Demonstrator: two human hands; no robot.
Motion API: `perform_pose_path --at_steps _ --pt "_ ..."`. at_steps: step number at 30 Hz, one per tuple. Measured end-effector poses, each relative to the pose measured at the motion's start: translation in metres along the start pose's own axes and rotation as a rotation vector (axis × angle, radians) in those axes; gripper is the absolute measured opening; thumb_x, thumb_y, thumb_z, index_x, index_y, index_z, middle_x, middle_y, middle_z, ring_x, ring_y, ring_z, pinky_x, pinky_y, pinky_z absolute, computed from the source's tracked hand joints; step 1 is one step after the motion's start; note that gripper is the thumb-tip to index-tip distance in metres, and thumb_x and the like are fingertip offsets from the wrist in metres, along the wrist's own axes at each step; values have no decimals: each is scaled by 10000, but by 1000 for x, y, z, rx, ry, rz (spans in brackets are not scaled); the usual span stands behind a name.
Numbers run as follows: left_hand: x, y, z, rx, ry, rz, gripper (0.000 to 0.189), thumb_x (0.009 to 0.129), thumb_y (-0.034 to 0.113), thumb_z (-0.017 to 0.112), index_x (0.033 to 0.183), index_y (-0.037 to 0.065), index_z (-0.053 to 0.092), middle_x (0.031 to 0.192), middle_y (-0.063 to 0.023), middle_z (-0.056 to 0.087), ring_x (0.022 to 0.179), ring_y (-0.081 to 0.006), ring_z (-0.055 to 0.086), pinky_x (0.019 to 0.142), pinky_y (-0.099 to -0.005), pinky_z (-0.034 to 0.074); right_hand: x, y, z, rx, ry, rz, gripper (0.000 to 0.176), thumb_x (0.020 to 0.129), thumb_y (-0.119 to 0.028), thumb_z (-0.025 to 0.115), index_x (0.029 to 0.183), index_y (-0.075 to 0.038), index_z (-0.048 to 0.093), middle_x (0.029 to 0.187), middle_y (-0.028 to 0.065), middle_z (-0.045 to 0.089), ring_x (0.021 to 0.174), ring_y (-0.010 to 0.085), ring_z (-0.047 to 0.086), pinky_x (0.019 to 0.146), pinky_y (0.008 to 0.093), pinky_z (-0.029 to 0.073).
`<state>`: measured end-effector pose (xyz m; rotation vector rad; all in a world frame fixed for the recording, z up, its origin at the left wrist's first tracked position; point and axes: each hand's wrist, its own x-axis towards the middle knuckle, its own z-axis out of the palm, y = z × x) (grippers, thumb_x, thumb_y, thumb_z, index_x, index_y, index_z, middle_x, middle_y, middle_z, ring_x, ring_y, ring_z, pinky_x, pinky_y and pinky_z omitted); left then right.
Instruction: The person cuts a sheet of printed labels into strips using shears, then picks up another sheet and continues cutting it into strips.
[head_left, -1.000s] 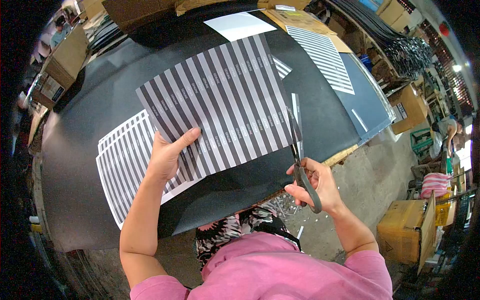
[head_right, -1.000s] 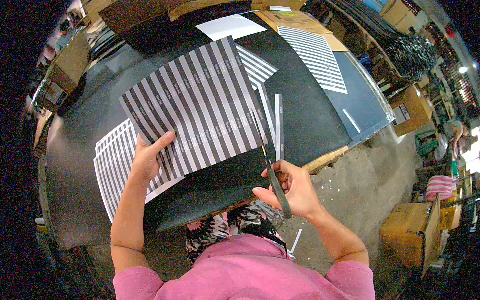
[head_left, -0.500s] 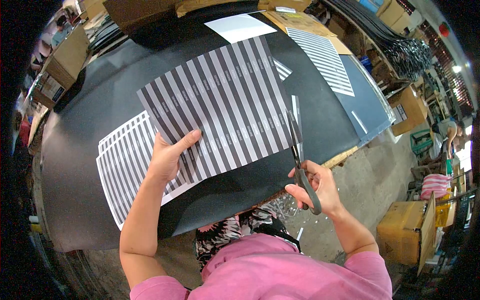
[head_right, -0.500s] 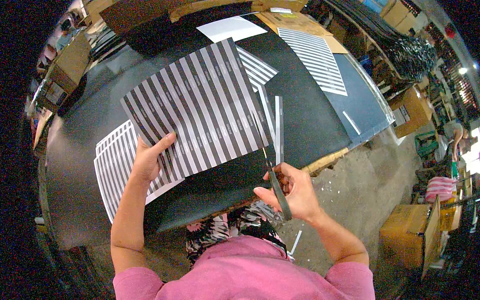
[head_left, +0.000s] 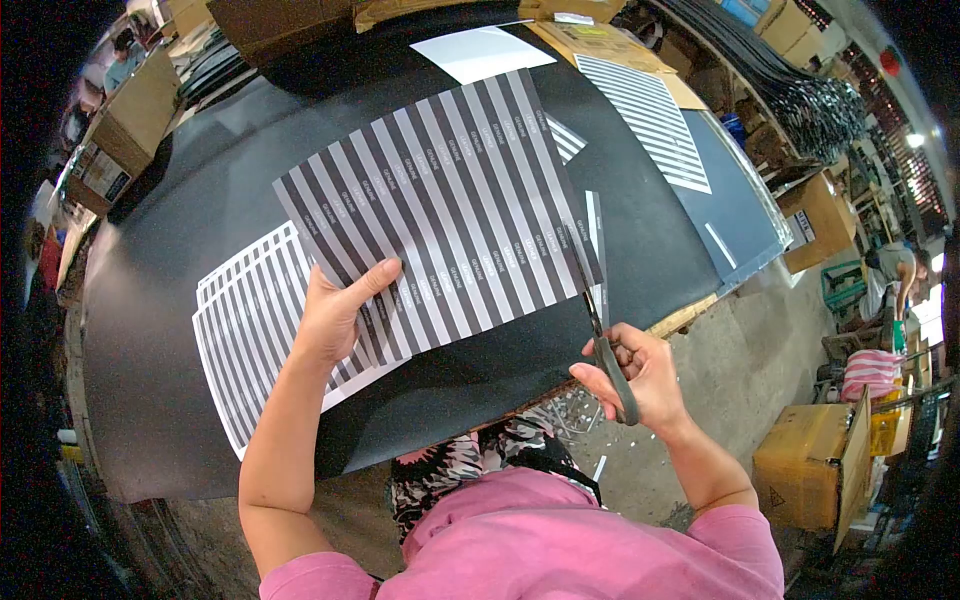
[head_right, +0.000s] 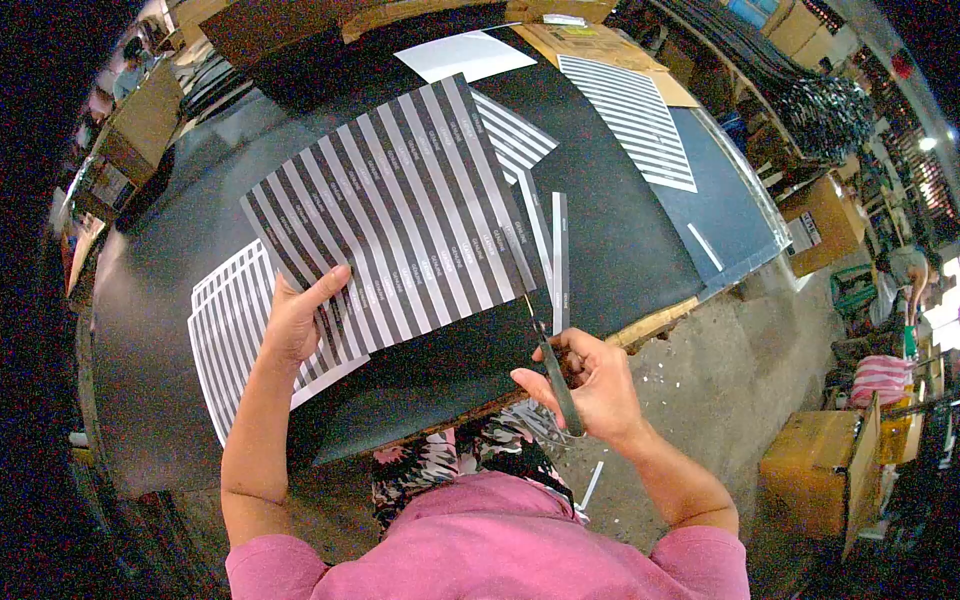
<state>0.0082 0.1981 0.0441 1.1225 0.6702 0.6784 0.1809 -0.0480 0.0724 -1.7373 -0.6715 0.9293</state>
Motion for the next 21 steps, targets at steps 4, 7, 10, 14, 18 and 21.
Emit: perform_pose_path --at_steps 4,7,10,14,18,21 --pt "0 0 -1 0 -8 -6 372 710 117 723 1019 12 546 937 -102 610 869 -159 583 785 -270 474 0 2 -1 -36 13 16 314 705 -168 749 865 8 544 525 14 527 401 45 458 360 190 317" --pt "0 0 -1 9 -6 -29 364 710 117 723 1013 15 550 931 -102 612 856 -159 585 784 -269 475 0 4 -2 -47 17 24 307 702 -167 750 850 8 546 522 15 527 390 48 454 350 192 307" --pt "1 -1 -2 45 -21 -22 363 711 120 722 1012 9 552 932 -105 613 862 -161 588 778 -270 479 2 9 -4 -45 -9 12 341 697 -158 751 885 11 522 530 20 523 386 54 455 346 195 313" --pt "-3 1 3 106 -73 -38 431 699 141 736 1040 -17 525 943 -127 607 869 -174 595 779 -281 486 7 8 -2 81 -9 7 393 695 -126 737 941 17 467 553 26 516 387 67 465 339 204 335" --pt "-6 -1 5 115 -75 -70 514 685 152 749 1081 -40 485 961 -148 598 869 -190 600 783 -282 488 14 5 0 136 -1 -38 347 705 -88 697 928 27 458 558 24 513 382 71 467 327 208 350" --pt "-5 -2 5 84 -70 -68 520 688 147 747 1089 -42 475 970 -149 594 871 -187 599 779 -278 490 17 5 1 113 10 -56 310 710 -75 679 909 29 465 554 21 511 376 69 464 320 209 354"
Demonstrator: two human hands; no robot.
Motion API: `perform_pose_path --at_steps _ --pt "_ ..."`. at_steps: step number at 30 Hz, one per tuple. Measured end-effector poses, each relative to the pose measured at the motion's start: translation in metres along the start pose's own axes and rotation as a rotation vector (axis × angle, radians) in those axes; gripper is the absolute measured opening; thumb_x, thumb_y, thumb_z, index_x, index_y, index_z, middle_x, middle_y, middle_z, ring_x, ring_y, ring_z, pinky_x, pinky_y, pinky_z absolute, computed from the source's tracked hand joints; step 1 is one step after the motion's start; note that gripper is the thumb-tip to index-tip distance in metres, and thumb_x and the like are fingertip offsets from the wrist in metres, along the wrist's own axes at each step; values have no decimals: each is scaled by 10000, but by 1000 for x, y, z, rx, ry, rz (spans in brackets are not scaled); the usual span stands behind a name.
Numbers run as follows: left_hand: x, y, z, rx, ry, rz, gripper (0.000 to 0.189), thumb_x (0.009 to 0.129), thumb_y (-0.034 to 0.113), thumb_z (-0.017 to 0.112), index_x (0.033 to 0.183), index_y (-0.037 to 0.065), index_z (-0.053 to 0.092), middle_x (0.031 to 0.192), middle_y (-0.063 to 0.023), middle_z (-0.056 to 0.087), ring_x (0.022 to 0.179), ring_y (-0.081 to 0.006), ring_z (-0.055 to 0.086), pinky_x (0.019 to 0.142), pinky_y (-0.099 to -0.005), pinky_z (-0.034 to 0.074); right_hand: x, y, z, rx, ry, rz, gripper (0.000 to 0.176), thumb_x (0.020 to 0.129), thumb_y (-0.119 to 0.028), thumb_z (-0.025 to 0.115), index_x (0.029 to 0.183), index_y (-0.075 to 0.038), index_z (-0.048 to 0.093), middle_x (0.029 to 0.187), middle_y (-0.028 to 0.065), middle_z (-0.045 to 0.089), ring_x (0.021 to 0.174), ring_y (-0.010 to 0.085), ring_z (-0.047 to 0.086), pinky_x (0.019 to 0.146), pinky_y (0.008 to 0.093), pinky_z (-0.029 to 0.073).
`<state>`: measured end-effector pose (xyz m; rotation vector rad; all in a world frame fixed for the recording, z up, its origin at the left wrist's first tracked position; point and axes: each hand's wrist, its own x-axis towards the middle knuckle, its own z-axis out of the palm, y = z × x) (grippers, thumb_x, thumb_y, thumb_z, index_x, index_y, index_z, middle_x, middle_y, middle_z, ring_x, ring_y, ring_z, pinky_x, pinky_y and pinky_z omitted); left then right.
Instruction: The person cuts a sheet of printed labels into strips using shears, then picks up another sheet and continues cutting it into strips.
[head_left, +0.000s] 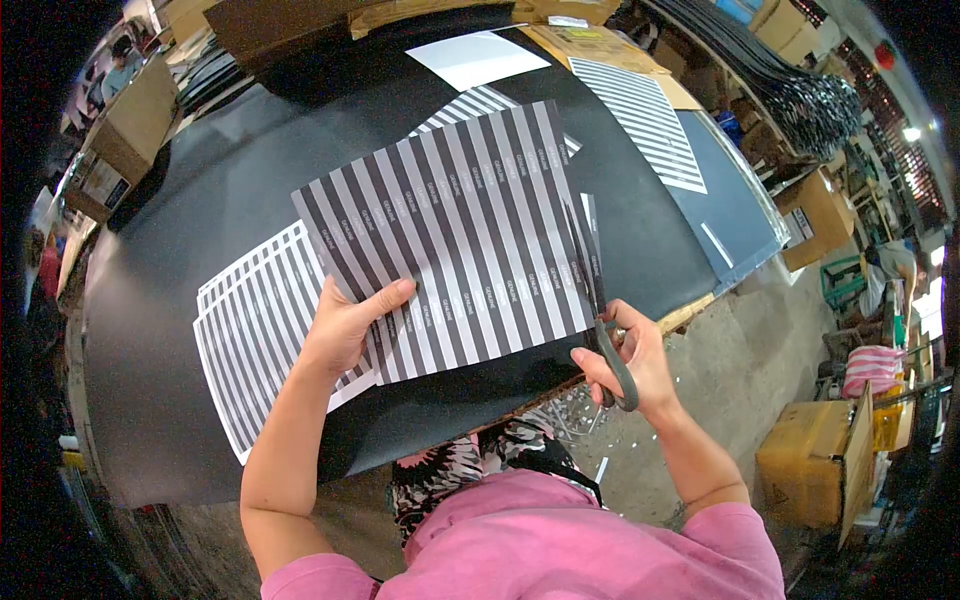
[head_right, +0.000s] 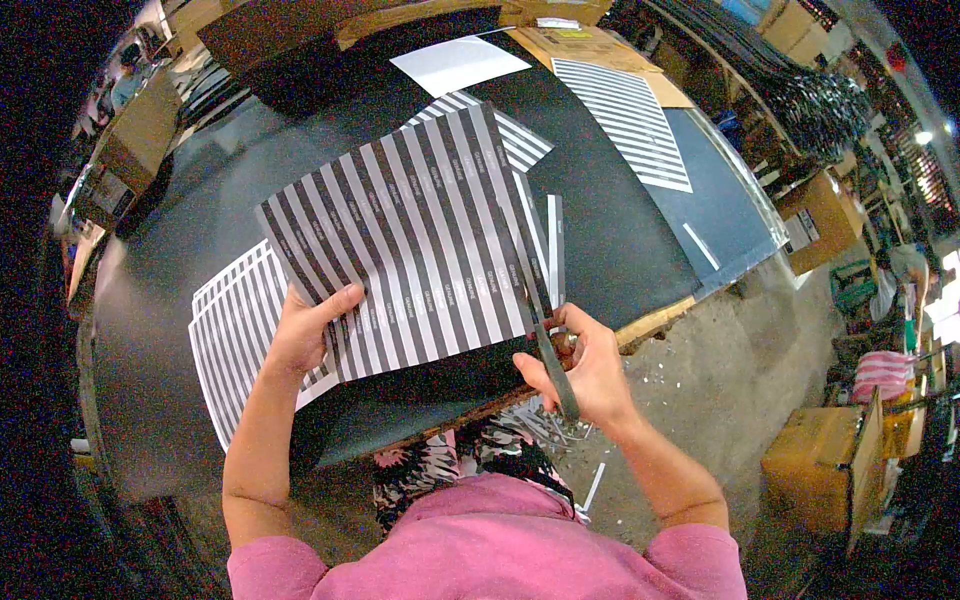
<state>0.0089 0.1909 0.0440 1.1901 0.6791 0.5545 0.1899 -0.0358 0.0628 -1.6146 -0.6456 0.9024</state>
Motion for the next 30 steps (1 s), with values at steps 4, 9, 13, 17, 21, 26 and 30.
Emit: perform_pose_path --at_steps 4,9,13,17,21,26,30 --pt "-3 5 4 -45 14 -19 500 696 136 740 1084 -36 476 968 -143 592 869 -176 598 761 -272 504 0 -3 3 18 11 -8 284 712 -68 672 890 26 472 552 20 512 372 66 462 317 209 353" --pt "-1 3 3 -65 -3 -15 481 706 123 731 1084 -29 476 963 -138 592 863 -174 600 746 -267 513 -1 -5 4 31 20 -16 265 717 -60 663 881 23 472 547 22 510 369 64 460 317 207 350" --pt "-2 5 4 -58 0 -13 452 711 119 725 1070 -27 492 953 -131 600 849 -168 605 737 -267 514 -1 -4 4 31 34 -10 260 718 -57 661 879 25 473 549 24 513 372 66 461 319 206 350" --pt "-2 5 3 -61 -8 -27 432 712 120 723 1056 -29 509 948 -131 606 843 -165 607 740 -273 513 -3 -7 5 33 38 3 255 720 -50 658 876 32 474 554 29 517 379 70 470 320 209 355" --pt "-1 3 2 -56 -4 -29 426 712 120 723 1053 -30 516 950 -134 608 850 -168 607 747 -274 511 -3 -7 5 53 44 12 258 717 -47 662 874 36 476 559 38 523 381 73 477 317 211 357" --pt "-2 4 4 -68 0 -23 427 710 126 724 1050 -29 518 944 -135 608 853 -172 607 747 -274 513 -3 -9 7 32 61 13 205 722 -13 637 834 13 467 526 42 516 356 78 469 305 211 351" --pt "-3 5 4 -58 -1 -36 427 704 134 729 1041 -27 523 933 -137 610 848 -175 609 750 -272 514 -2 -7 5 8 65 -3 173 729 21 607 806 -7 455 498 44 510 335 82 466 299 211 348"
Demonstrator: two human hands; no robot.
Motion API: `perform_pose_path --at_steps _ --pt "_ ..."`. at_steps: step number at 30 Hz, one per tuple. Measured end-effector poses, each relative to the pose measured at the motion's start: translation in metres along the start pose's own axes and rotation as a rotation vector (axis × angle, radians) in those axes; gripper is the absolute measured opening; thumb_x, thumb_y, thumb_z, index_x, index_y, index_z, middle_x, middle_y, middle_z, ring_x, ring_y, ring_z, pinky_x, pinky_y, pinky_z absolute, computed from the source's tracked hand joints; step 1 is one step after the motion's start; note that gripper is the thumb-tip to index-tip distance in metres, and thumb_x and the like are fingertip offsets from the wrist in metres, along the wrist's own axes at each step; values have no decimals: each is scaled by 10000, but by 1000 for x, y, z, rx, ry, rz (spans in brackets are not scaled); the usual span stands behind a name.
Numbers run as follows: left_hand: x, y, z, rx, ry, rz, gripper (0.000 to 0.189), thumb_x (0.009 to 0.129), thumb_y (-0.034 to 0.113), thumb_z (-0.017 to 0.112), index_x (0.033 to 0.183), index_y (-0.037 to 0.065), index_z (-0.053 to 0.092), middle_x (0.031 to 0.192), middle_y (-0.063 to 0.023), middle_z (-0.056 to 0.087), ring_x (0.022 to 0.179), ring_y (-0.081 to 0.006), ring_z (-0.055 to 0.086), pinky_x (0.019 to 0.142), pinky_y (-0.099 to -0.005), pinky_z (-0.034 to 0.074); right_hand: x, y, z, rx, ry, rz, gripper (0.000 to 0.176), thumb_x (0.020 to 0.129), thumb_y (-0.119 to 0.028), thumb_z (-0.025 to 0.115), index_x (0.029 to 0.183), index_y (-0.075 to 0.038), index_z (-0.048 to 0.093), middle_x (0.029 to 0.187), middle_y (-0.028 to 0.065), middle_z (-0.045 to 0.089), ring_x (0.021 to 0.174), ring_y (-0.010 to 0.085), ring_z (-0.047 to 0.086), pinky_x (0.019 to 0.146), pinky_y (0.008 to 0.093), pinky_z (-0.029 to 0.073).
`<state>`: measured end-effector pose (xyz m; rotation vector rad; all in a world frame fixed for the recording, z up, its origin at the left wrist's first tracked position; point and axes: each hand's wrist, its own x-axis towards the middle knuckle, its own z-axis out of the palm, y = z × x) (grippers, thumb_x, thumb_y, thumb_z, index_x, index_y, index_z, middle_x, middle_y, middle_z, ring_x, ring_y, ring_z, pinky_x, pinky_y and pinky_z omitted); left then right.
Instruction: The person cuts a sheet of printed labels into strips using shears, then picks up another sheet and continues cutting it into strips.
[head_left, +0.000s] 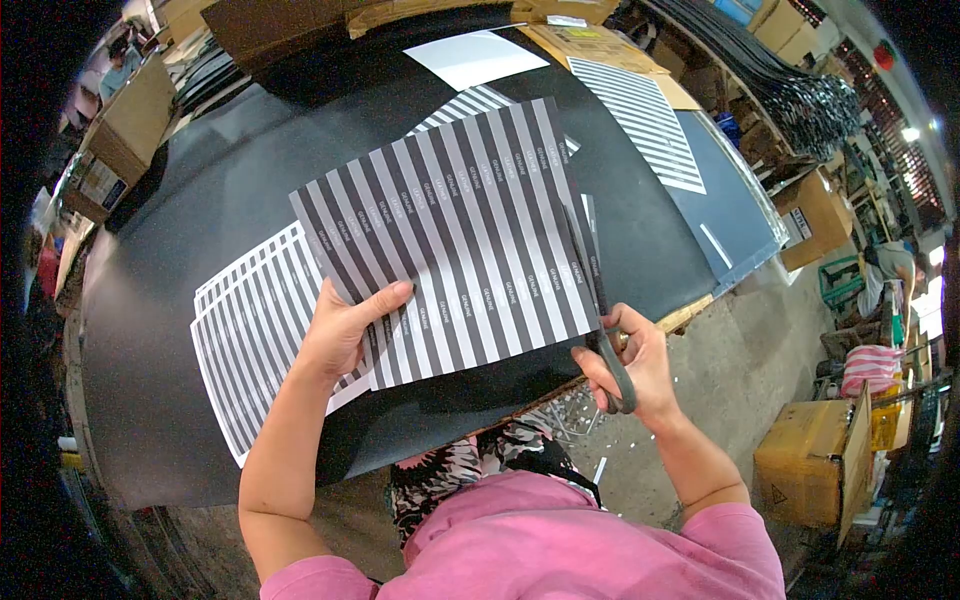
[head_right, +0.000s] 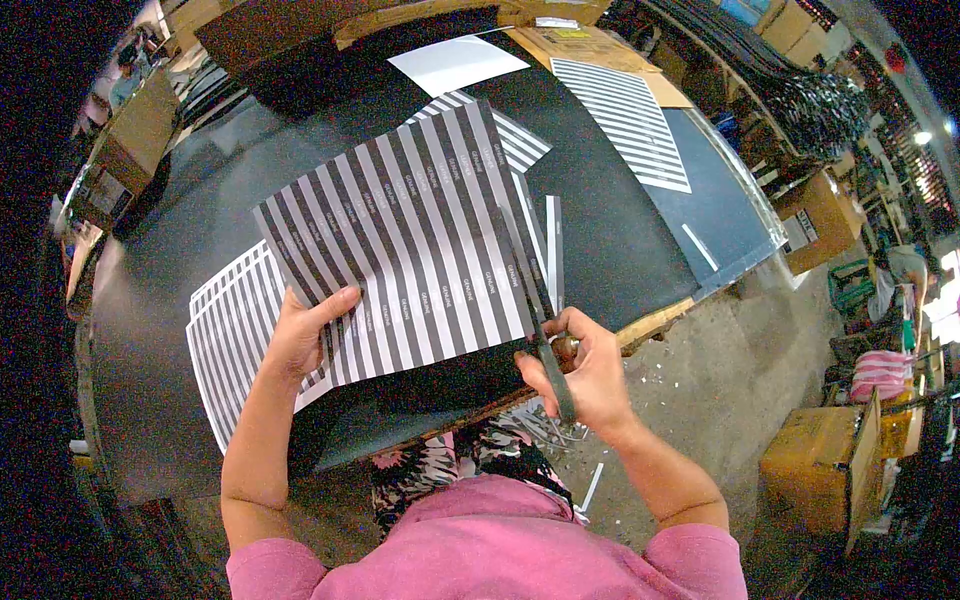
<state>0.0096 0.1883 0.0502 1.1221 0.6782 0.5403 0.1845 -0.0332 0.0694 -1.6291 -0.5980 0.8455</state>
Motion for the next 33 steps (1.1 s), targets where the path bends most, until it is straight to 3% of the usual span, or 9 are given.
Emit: perform_pose_path --at_steps 16,20,28,31,33 --pt "-2 3 3 22 35 -75 526 685 138 743 1078 -69 462 931 -190 597 802 -202 626 688 -281 538 0 1 0 -58 17 -18 161 732 5 625 763 -1 467 495 31 507 338 71 465 305 204 328" --pt "-3 4 5 21 25 -51 566 670 154 754 1084 -80 448 930 -210 592 795 -217 630 681 -283 541 -1 3 -2 -59 19 17 210 702 -71 679 802 7 512 516 19 518 368 64 463 324 210 324" --pt "-4 3 5 131 50 -50 606 665 145 759 1123 -66 422 1002 -205 567 848 -219 612 756 -290 512 3 -2 -1 -10 -7 -17 230 706 -63 677 810 27 493 547 35 525 374 78 477 326 217 357" --pt "-5 2 6 97 36 -46 568 674 145 754 1109 -55 448 987 -182 582 861 -213 606 783 -294 493 7 -2 -3 36 -38 23 249 713 -65 670 846 45 491 578 46 537 392 84 492 333 219 374" --pt "-5 3 6 101 13 -43 541 678 142 750 1095 -52 465 974 -171 589 869 -208 603 791 -292 489 9 -2 -3 44 -77 44 314 725 -60 656 953 81 493 594 53 541 412 93 509 341 220 382"
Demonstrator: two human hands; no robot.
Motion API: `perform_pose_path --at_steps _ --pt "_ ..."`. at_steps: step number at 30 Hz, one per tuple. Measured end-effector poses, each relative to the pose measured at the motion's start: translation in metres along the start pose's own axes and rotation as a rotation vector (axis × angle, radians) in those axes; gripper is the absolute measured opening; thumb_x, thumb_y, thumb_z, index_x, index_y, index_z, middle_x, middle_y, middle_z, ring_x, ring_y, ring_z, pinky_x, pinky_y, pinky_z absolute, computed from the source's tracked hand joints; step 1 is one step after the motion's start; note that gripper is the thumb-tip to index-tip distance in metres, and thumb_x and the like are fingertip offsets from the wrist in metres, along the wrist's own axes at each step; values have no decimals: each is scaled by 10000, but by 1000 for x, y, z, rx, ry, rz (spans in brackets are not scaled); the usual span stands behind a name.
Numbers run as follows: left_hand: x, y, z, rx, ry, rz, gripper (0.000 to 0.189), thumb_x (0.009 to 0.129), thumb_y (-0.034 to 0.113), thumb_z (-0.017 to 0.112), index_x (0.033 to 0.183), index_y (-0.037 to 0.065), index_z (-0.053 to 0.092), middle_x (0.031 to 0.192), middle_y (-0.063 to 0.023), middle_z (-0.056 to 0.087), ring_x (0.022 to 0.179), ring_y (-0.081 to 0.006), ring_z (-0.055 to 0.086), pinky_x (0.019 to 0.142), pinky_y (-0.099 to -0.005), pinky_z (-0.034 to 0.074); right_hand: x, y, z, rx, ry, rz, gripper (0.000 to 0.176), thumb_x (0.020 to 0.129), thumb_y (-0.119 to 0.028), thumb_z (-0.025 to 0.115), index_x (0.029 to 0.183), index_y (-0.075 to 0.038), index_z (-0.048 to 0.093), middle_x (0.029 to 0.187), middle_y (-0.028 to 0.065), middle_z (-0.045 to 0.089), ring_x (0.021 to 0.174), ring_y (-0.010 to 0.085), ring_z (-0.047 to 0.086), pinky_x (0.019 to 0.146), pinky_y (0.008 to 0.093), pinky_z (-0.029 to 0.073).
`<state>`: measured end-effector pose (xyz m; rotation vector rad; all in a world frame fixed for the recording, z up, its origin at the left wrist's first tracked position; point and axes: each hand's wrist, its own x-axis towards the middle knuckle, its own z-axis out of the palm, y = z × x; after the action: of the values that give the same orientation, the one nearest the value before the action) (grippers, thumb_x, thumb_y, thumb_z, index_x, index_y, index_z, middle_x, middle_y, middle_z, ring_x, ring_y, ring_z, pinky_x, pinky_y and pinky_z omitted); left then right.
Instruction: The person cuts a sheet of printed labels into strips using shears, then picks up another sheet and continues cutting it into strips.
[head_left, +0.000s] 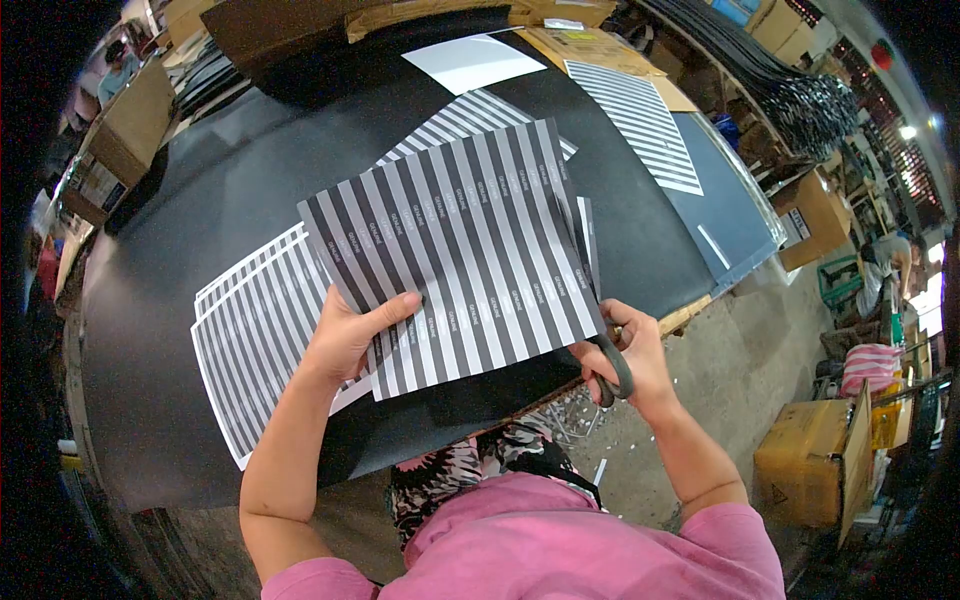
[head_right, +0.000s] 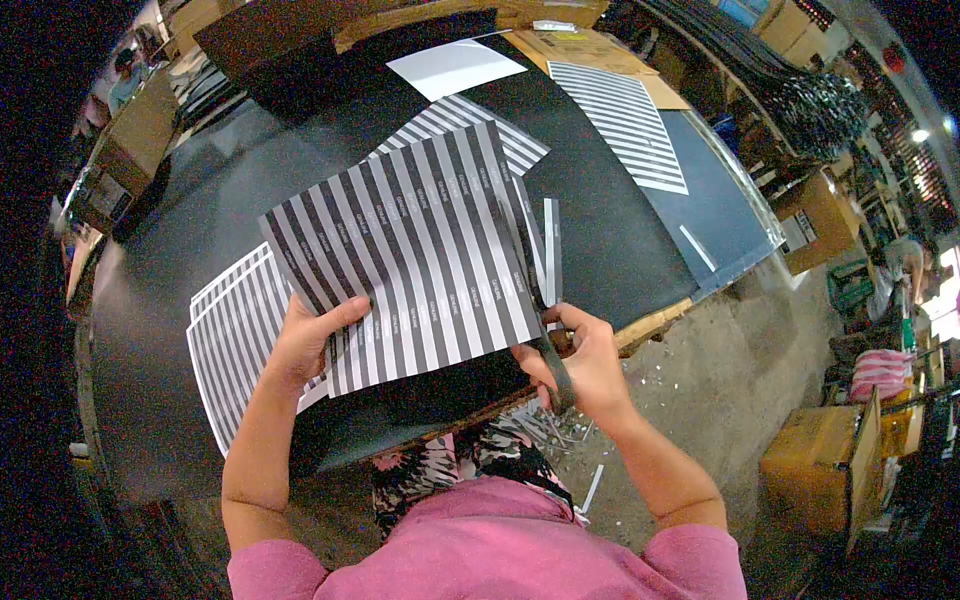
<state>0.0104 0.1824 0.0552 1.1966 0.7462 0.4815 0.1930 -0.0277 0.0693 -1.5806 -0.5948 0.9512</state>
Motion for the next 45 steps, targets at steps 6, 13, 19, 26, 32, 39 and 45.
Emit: perform_pose_path --at_steps 6,13,19,26,32,39,45 --pt "1 -3 1 68 -4 70 492 680 131 744 1064 -49 495 945 -151 600 871 -194 601 802 -286 483 -1 -2 -1 118 -60 32 446 727 -33 640 1105 116 454 605 63 546 421 113 517 352 235 401" --pt "-5 7 4 13 -32 -61 593 668 119 750 1134 -54 428 1015 -171 566 901 -213 589 816 -294 477 6 10 -7 12 -23 -73 264 720 -81 636 896 73 514 558 67 536 383 124 509 350 226 399" --pt "-7 7 6 -21 -63 -56 589 663 100 749 1131 -54 426 1011 -172 568 907 -215 588 810 -304 483 9 9 -9 78 -12 -94 262 650 1 645 876 59 525 634 60 563 453 98 516 366 239 414" --pt "-7 9 5 -16 -71 -83 592 671 96 743 1139 -59 416 1018 -170 566 913 -209 588 806 -304 486 12 15 -9 39 9 -123 241 655 4 635 864 48 524 613 49 558 443 88 507 363 229 397" --pt "-7 7 6 -63 -81 -62 590 678 98 739 1141 -60 411 1007 -172 567 899 -204 595 795 -298 495 11 14 -6 37 24 -132 230 652 30 615 861 49 522 591 41 545 436 86 500 358 230 390" --pt "-6 6 5 -58 -84 -72 579 678 101 741 1134 -56 420 999 -169 571 889 -203 598 790 -295 498 12 15 -6 15 37 -121 225 647 35 606 856 45 525 566 35 527 417 81 477 349 230 372" --pt "-7 7 5 -63 -85 -74 557 680 92 738 1124 -53 434 989 -160 578 877 -194 600 781 -291 502 11 15 -5 35 42 -90 221 655 35 599 864 46 526 554 36 521 405 84 465 345 242 370"
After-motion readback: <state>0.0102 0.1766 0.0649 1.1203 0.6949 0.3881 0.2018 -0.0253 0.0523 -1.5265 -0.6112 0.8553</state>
